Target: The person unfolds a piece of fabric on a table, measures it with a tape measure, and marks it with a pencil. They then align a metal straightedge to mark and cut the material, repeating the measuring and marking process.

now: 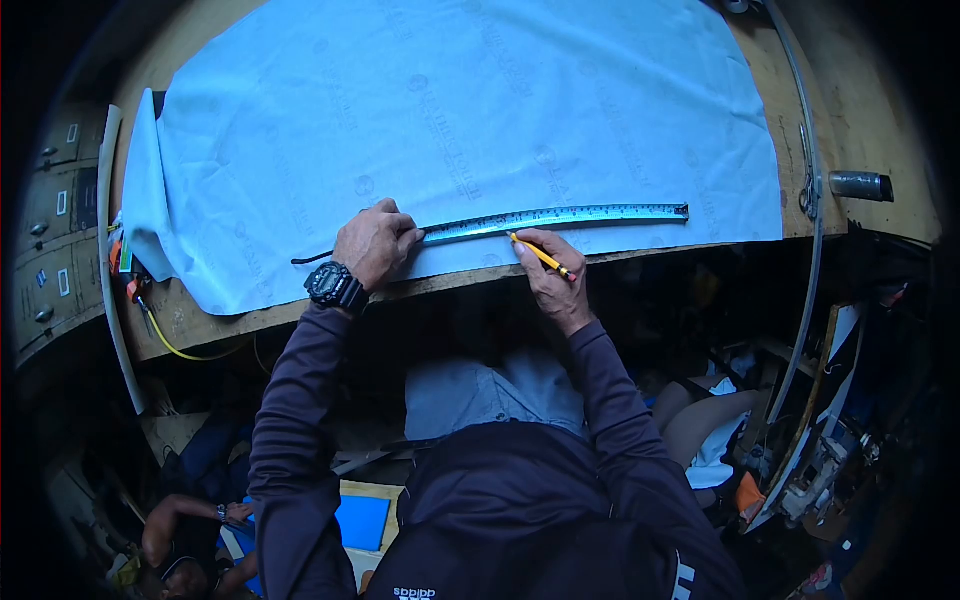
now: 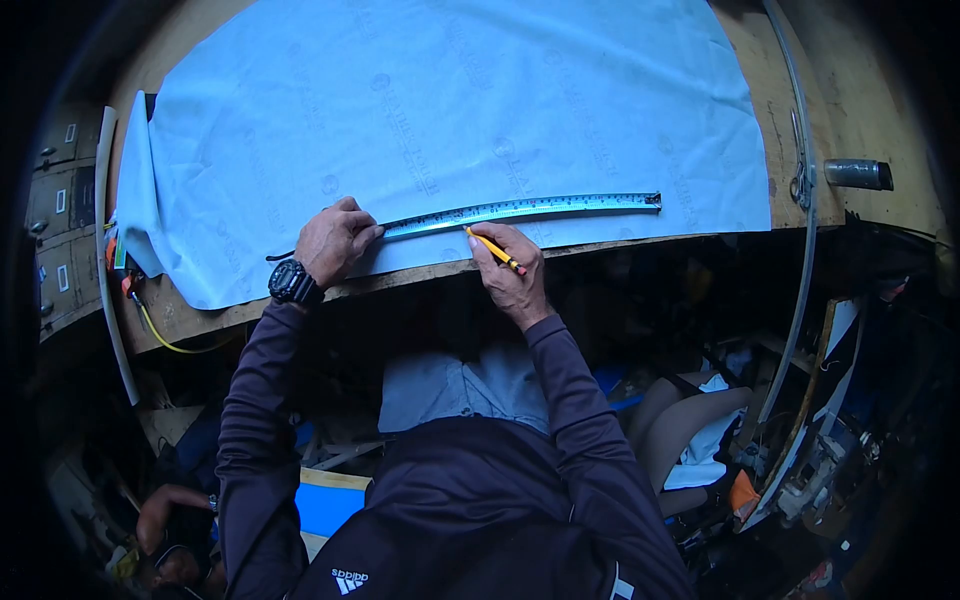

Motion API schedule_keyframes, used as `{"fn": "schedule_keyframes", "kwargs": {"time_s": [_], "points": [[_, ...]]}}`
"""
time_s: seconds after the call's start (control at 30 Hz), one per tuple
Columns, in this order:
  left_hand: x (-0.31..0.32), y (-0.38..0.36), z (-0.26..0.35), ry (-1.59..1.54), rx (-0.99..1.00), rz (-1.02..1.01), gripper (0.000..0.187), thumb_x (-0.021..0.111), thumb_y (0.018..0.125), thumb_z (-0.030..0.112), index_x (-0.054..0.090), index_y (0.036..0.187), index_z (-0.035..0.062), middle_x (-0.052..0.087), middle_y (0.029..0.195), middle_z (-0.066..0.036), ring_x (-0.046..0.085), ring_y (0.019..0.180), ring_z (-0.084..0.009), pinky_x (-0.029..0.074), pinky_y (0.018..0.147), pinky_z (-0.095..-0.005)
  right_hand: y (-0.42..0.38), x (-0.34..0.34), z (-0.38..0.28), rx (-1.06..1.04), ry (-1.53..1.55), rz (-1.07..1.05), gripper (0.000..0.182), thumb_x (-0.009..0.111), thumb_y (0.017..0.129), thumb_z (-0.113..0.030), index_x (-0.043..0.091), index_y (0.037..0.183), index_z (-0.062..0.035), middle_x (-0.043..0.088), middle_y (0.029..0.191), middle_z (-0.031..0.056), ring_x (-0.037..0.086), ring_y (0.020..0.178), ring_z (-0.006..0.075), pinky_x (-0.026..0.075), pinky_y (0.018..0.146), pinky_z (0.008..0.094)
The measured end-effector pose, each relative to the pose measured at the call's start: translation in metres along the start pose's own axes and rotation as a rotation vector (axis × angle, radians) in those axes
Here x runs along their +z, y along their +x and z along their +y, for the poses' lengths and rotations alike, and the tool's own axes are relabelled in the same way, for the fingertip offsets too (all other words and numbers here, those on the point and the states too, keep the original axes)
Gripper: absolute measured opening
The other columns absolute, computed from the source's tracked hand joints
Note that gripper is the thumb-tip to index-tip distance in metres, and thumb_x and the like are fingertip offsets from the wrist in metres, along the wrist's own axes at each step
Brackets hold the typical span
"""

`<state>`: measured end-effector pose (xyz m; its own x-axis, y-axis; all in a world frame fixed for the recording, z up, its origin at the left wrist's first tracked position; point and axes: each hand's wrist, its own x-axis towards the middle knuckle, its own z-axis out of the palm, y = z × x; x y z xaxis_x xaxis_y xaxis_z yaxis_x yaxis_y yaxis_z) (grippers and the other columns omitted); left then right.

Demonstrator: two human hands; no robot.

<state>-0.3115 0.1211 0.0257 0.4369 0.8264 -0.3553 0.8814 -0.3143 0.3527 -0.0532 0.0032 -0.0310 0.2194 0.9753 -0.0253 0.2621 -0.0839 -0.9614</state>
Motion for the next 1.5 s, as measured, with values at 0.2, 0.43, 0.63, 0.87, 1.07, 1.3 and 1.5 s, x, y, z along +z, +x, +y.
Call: {"fn": "schedule_keyframes", "kwargs": {"time_s": [0.2, 0.43, 0.63, 0.87, 1.07, 1.3, 1.5], "points": [[-0.0001, -0.0006, 0.0007, 0.002, 0.001, 0.008, 0.026, 0.068, 0.096, 0.032, 0.079, 0.098, 0.0097, 0.066, 0.097, -0.009, 0.067, 0.091, -0.0311, 0.054, 0.078, -0.0437, 0.0004, -0.0016, 0.0003, -0.037, -0.022, -0.006, 0.017, 0.072, 0.093, -0.010, 0.073, 0.107, -0.0009, 0.074, 0.102, 0.0129, 0.073, 0.093, 0.0245, 0.057, 0.082, 0.0330], [0.0001, -0.0001, 0.0002, 0.000, 0.011, 0.012, 0.026, 0.068, 0.096, 0.033, 0.079, 0.098, 0.0095, 0.066, 0.096, -0.009, 0.067, 0.090, -0.0313, 0.054, 0.078, -0.0435, 0.0001, -0.0008, 0.0027, -0.071, -0.010, 0.011, 0.016, 0.071, 0.093, -0.010, 0.072, 0.106, -0.0006, 0.074, 0.101, 0.0133, 0.073, 0.093, 0.0254, 0.056, 0.082, 0.0337], [-0.0011, -0.0005, 0.0004, 0.009, 0.014, 0.004, 0.026, 0.067, 0.097, 0.033, 0.079, 0.098, 0.0095, 0.066, 0.097, -0.009, 0.067, 0.090, -0.0313, 0.054, 0.078, -0.0436, -0.0005, -0.0011, 0.0025, -0.055, -0.013, 0.005, 0.015, 0.071, 0.093, -0.010, 0.072, 0.105, -0.0009, 0.074, 0.101, 0.0130, 0.073, 0.093, 0.0257, 0.056, 0.082, 0.0340], [0.0009, -0.0005, -0.0018, 0.004, 0.018, 0.010, 0.027, 0.067, 0.097, 0.033, 0.079, 0.098, 0.0096, 0.066, 0.097, -0.009, 0.067, 0.091, -0.0313, 0.054, 0.078, -0.0438, -0.0006, -0.0013, 0.0006, -0.064, -0.010, 0.007, 0.015, 0.072, 0.093, -0.010, 0.072, 0.105, -0.0012, 0.074, 0.100, 0.0128, 0.072, 0.092, 0.0259, 0.056, 0.081, 0.0344], [0.0010, 0.0000, -0.0013, 0.001, 0.014, 0.009, 0.027, 0.067, 0.096, 0.033, 0.079, 0.098, 0.0097, 0.066, 0.097, -0.008, 0.067, 0.091, -0.0311, 0.054, 0.078, -0.0435, -0.0013, -0.0006, 0.0026, -0.062, -0.012, 0.015, 0.015, 0.072, 0.092, -0.009, 0.072, 0.105, -0.0015, 0.074, 0.101, 0.0127, 0.072, 0.093, 0.0263, 0.056, 0.082, 0.0345], [0.0004, -0.0002, -0.0011, -0.004, 0.012, 0.010, 0.027, 0.068, 0.096, 0.034, 0.079, 0.098, 0.0100, 0.066, 0.097, -0.008, 0.067, 0.090, -0.0313, 0.053, 0.078, -0.0439, -0.0012, -0.0002, 0.0039, -0.081, -0.018, 0.019, 0.015, 0.072, 0.092, -0.009, 0.072, 0.104, -0.0015, 0.074, 0.100, 0.0128, 0.072, 0.092, 0.0265, 0.056, 0.081, 0.0351], [-0.0010, -0.0005, -0.0005, 0.006, 0.011, -0.002, 0.027, 0.067, 0.096, 0.034, 0.079, 0.098, 0.0096, 0.066, 0.097, -0.009, 0.067, 0.091, -0.0316, 0.053, 0.078, -0.0443, -0.0007, -0.0005, 0.0026, -0.076, -0.016, 0.016, 0.014, 0.072, 0.092, -0.009, 0.072, 0.104, -0.0015, 0.074, 0.100, 0.0128, 0.072, 0.091, 0.0266, 0.056, 0.081, 0.0354]]}}
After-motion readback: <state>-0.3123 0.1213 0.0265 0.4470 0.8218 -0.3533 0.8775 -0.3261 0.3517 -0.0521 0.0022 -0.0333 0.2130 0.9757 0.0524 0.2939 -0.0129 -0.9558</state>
